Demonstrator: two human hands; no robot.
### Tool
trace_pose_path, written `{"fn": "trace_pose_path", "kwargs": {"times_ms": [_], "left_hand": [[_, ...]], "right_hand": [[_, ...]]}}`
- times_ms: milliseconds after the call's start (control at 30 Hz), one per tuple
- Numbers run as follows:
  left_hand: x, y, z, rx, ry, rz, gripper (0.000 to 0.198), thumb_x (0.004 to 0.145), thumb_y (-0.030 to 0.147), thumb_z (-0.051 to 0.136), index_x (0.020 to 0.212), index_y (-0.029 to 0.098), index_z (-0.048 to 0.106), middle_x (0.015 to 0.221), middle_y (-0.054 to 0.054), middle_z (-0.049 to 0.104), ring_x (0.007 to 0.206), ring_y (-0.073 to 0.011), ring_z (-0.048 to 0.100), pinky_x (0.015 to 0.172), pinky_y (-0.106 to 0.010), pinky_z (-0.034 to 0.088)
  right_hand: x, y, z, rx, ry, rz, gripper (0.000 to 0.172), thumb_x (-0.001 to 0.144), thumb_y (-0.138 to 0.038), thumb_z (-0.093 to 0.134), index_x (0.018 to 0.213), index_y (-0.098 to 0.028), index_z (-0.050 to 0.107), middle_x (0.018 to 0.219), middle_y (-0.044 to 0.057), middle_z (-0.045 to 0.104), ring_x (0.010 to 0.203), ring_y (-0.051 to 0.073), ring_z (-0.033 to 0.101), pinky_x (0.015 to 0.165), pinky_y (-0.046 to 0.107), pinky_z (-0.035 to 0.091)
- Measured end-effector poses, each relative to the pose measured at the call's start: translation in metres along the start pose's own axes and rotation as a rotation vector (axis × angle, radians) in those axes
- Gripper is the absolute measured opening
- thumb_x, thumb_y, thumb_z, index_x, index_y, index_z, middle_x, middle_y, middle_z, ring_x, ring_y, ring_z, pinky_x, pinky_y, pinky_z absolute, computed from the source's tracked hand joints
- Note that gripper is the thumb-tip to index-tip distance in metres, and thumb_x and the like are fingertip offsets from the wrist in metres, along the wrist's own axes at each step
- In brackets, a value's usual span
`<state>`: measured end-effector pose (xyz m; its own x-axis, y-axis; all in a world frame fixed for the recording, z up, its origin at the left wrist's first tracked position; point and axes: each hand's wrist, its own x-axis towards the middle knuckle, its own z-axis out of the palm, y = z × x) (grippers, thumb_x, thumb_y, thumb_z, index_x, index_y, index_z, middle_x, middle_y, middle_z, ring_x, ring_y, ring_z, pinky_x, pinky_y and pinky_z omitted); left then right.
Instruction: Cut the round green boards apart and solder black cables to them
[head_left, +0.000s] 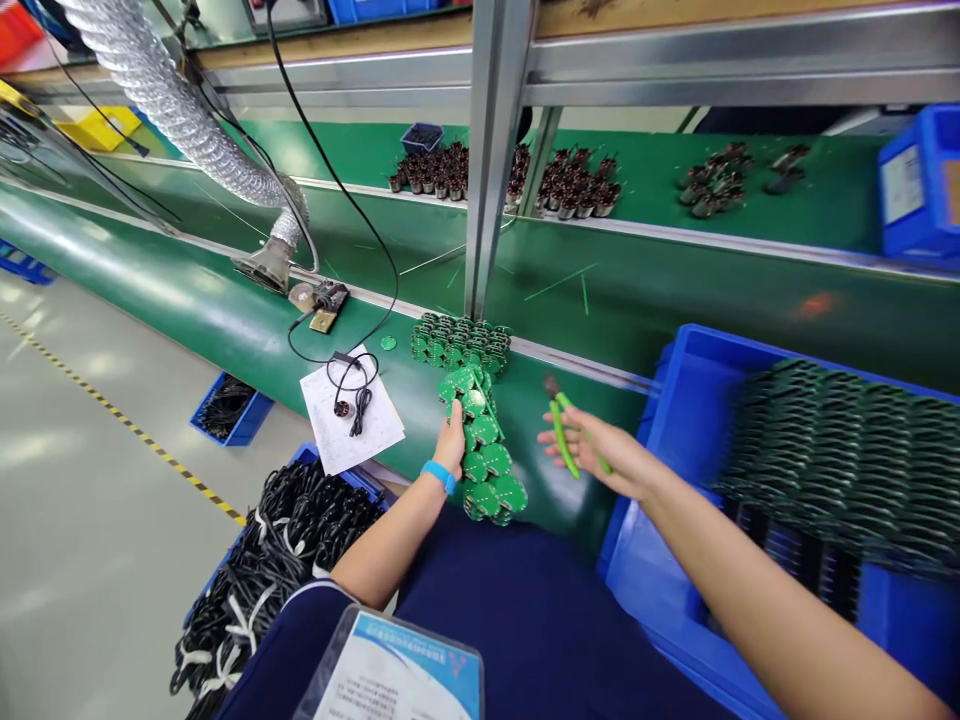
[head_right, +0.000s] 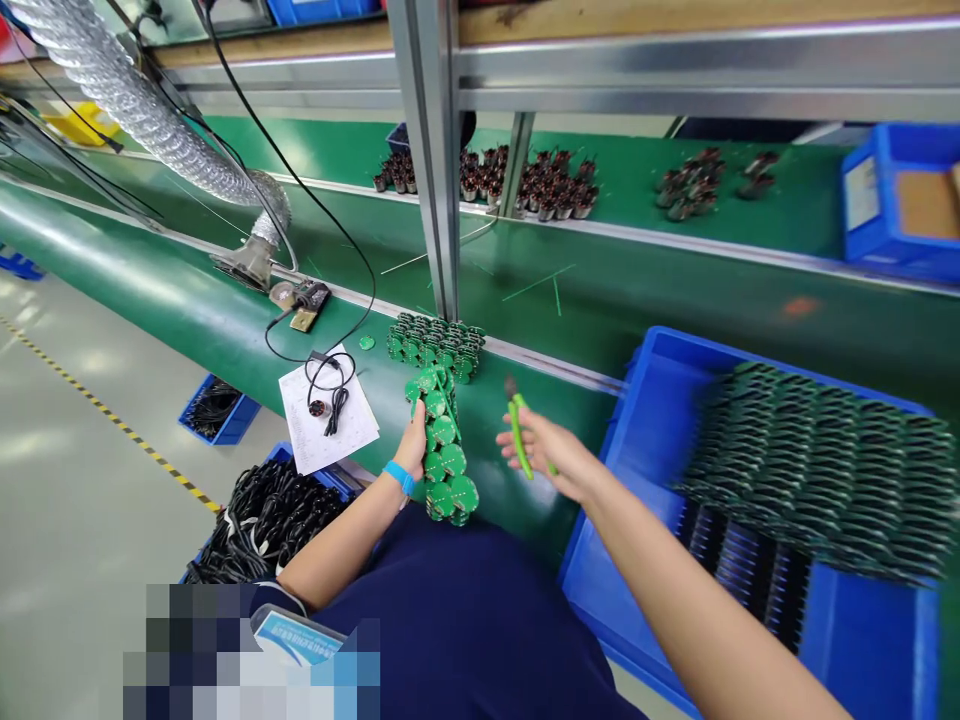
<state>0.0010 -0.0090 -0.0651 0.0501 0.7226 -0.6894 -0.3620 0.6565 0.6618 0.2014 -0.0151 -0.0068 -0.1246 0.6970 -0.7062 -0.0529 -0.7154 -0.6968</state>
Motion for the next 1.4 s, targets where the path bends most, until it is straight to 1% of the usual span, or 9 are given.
{"fn": "trace_pose_path", "kwargs": {"times_ms": [100,200,600,900,1000,1133,1200,1300,1400], "left_hand": [[-0.008,0.008,0.0,0.094,0.073,0.105,0.06,0.077,0.061,0.052,0.12,0.019,0.053,0.122,-0.009,0.059,0.113,-0.0248,0.053,0.096,-0.035,0.042],[-0.011,0.011,0.001,0.199,0.058,0.168,0.057,0.079,0.06,0.05,0.117,0.018,0.056,0.118,-0.01,0.061,0.111,-0.0259,0.055,0.096,-0.037,0.042],[-0.015,0.012,0.001,0.399,0.084,0.272,0.056,0.078,0.061,0.049,0.114,0.019,0.055,0.119,-0.01,0.06,0.113,-0.0253,0.053,0.097,-0.037,0.041],[-0.018,0.012,-0.002,0.449,0.076,0.29,0.058,0.078,0.062,0.049,0.117,0.019,0.054,0.122,-0.01,0.058,0.116,-0.0254,0.051,0.101,-0.037,0.038],[-0.016,0.009,-0.002,0.376,0.008,0.267,0.06,0.078,0.063,0.048,0.118,0.019,0.054,0.124,-0.009,0.057,0.117,-0.0248,0.051,0.101,-0.036,0.038],[-0.008,0.0,0.004,0.238,-0.233,0.057,0.071,0.078,0.072,0.035,0.113,0.014,0.058,0.111,-0.011,0.064,0.107,-0.0259,0.057,0.097,-0.039,0.042],[-0.002,-0.004,0.005,0.204,-0.302,-0.015,0.075,0.076,0.075,0.033,0.109,0.012,0.06,0.103,-0.012,0.067,0.102,-0.0266,0.06,0.095,-0.041,0.044],[0.004,-0.008,0.002,0.205,-0.311,0.004,0.072,0.074,0.074,0.039,0.112,0.015,0.058,0.108,-0.011,0.065,0.102,-0.026,0.06,0.093,-0.041,0.046],[0.006,-0.008,-0.01,0.303,-0.28,0.069,0.073,0.071,0.07,0.05,0.12,0.016,0.051,0.116,-0.013,0.061,0.101,-0.0264,0.061,0.088,-0.041,0.048]], "right_hand": [[-0.016,0.021,0.012,-0.149,-0.028,-0.038,0.036,0.074,-0.048,0.057,0.092,-0.017,0.059,0.079,0.006,0.063,0.064,0.015,0.053,0.059,0.028,0.043],[-0.025,0.03,0.018,-0.264,-0.041,-0.088,0.036,0.07,-0.05,0.059,0.083,-0.017,0.062,0.073,0.003,0.06,0.061,0.013,0.049,0.056,0.026,0.039],[-0.026,0.019,0.014,-0.424,-0.061,-0.167,0.053,0.073,-0.06,0.046,0.101,-0.017,0.058,0.081,0.004,0.059,0.063,0.014,0.05,0.057,0.028,0.041],[-0.031,0.006,0.013,-0.457,-0.058,-0.187,0.05,0.07,-0.066,0.049,0.069,-0.017,0.055,0.061,0.0,0.051,0.053,0.01,0.04,0.051,0.026,0.033],[-0.032,0.011,0.018,-0.352,-0.116,-0.135,0.055,0.069,-0.07,0.048,0.08,-0.016,0.056,0.06,-0.002,0.046,0.05,0.008,0.036,0.047,0.024,0.028],[-0.039,0.022,0.03,0.011,-0.358,-0.045,0.056,0.071,-0.063,0.055,0.098,-0.014,0.053,0.065,-0.001,0.047,0.051,0.009,0.038,0.046,0.024,0.028],[-0.038,0.02,0.031,0.08,-0.39,-0.074,0.051,0.073,-0.059,0.056,0.098,-0.015,0.054,0.067,0.0,0.049,0.052,0.01,0.04,0.047,0.024,0.03],[-0.013,-0.002,0.016,0.112,-0.272,-0.147,0.049,0.078,-0.059,0.046,0.104,-0.018,0.054,0.076,0.004,0.055,0.056,0.013,0.046,0.051,0.026,0.038],[0.03,-0.027,-0.016,0.151,0.058,-0.07,0.054,0.086,-0.059,0.022,0.108,-0.018,0.051,0.087,0.01,0.059,0.068,0.017,0.057,0.064,0.031,0.048]]}}
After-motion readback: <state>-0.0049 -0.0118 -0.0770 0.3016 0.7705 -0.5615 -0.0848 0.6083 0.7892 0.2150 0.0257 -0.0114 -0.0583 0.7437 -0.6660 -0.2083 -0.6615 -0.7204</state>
